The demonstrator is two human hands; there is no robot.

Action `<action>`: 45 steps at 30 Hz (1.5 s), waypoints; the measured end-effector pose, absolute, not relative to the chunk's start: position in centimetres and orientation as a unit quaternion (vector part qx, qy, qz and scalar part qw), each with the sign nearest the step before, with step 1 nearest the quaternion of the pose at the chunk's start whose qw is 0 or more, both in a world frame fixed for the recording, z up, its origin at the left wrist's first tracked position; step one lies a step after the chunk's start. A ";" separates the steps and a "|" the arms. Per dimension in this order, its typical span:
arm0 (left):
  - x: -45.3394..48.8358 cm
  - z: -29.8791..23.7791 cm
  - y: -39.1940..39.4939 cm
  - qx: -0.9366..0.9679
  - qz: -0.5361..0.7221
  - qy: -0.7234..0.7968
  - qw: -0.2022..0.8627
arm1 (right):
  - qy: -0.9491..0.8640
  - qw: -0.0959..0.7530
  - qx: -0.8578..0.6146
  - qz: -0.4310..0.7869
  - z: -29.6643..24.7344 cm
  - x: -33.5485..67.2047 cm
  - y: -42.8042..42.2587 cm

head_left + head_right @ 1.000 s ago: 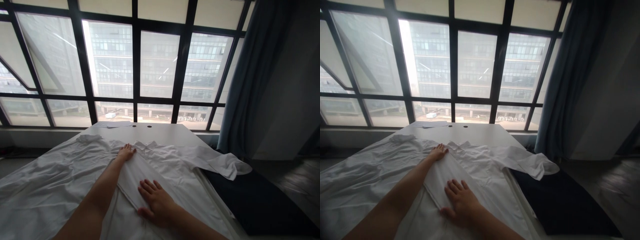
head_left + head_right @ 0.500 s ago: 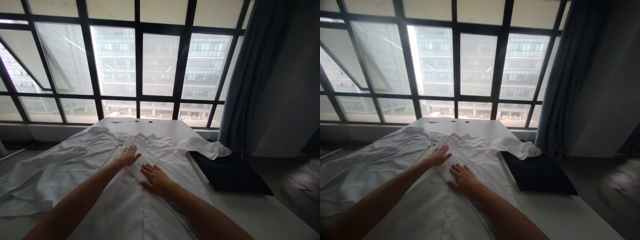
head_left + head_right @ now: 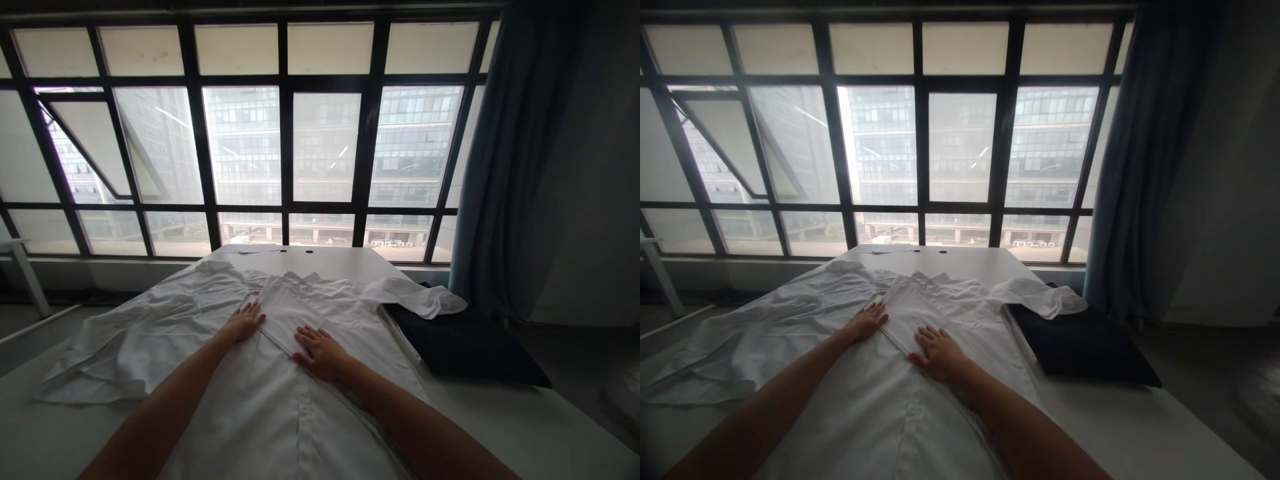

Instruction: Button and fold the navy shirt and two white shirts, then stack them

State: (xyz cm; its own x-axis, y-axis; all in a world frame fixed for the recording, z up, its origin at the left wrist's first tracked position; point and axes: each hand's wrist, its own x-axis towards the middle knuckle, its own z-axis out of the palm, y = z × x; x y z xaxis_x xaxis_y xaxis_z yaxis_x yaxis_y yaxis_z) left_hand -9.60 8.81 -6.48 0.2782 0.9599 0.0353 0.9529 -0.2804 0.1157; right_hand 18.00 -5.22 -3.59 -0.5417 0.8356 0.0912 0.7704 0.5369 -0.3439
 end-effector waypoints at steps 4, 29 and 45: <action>-9.1 -4.7 9.4 0.810 0.004 0.586 0.014 | -0.861 0.119 -0.474 0.141 -3.6 17.9 -5.1; -6.8 -5.7 13.1 0.860 0.073 0.506 -0.001 | -0.837 0.195 -0.508 0.059 -2.4 20.1 -2.8; -6.7 -6.1 12.8 0.849 0.038 0.524 0.055 | -0.518 0.071 -0.851 -0.039 0.2 46.5 3.2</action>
